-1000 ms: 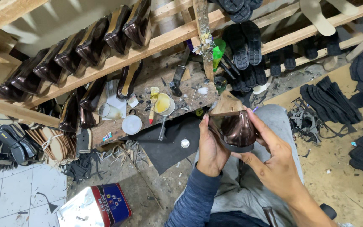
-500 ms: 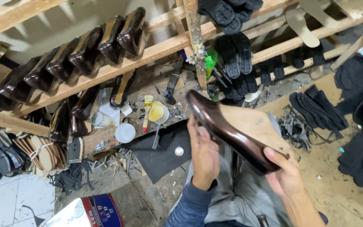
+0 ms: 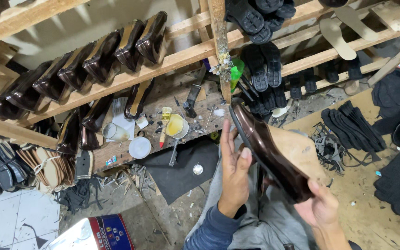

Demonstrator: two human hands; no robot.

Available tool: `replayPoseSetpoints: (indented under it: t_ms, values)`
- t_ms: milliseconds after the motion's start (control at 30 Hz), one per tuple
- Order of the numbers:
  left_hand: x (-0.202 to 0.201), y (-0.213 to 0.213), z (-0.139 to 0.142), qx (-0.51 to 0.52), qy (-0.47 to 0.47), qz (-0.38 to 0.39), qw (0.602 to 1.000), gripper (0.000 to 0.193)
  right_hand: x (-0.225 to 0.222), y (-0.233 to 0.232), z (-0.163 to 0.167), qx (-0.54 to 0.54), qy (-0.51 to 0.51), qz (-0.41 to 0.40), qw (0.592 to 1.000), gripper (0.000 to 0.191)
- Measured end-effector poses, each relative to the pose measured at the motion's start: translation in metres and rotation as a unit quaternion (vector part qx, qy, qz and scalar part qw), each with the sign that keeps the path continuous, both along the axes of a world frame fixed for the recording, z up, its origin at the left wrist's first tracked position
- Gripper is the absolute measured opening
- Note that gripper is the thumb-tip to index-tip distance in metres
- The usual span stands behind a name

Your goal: The person sits on the floor of a shoe workshop and attaches a rubber sole to a lasted shoe upper, pressing and aligning the sole against the shoe body. They then use a hand tool to press and smooth the sole edges and trim excess material, working the shoe on their lap.

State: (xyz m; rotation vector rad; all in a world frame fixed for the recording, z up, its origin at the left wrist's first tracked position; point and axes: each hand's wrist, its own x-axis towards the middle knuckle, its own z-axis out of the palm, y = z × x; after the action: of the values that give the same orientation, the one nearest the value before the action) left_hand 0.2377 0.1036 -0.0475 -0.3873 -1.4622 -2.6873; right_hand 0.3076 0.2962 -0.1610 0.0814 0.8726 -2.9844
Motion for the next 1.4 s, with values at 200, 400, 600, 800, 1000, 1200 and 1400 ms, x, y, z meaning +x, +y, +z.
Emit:
replayPoseSetpoints:
  t_ms: [200, 400, 600, 800, 1000, 1200, 1400]
  values:
    - [-0.026, -0.015, -0.019, 0.056, -0.027, -0.07, 0.996, 0.062, 0.026, -0.014, 0.01, 0.639, 0.088, -0.171, 0.745, 0.079]
    - [-0.041, -0.005, -0.04, 0.176, -0.199, 0.032, 0.963, 0.059, 0.024, -0.039, 0.04, 0.739, 0.323, -0.289, 0.515, 0.068]
    - [-0.035, -0.003, -0.031, 0.216, -0.09, -0.093, 0.968, 0.067, 0.029, -0.05, 0.052, 0.768, 0.314, -0.325, 0.454, 0.06]
    - [-0.035, -0.004, -0.023, 0.244, -0.082, -0.108, 0.96, 0.066, 0.027, -0.05, 0.044, 0.771, 0.317, -0.34, 0.435, 0.059]
    - [-0.028, -0.006, -0.023, 0.195, -0.047, -0.116, 0.973, 0.068, 0.028, -0.046, 0.023, 0.753, 0.337, -0.335, 0.455, 0.062]
    - [-0.02, -0.007, -0.017, 0.137, -0.006, -0.111, 0.984, 0.065, 0.033, -0.04, -0.003, 0.743, 0.344, -0.33, 0.47, 0.059]
    - [-0.019, -0.007, -0.013, 0.091, 0.093, -0.104, 0.986, 0.07, 0.033, -0.042, -0.005, 0.735, 0.342, -0.348, 0.471, 0.057]
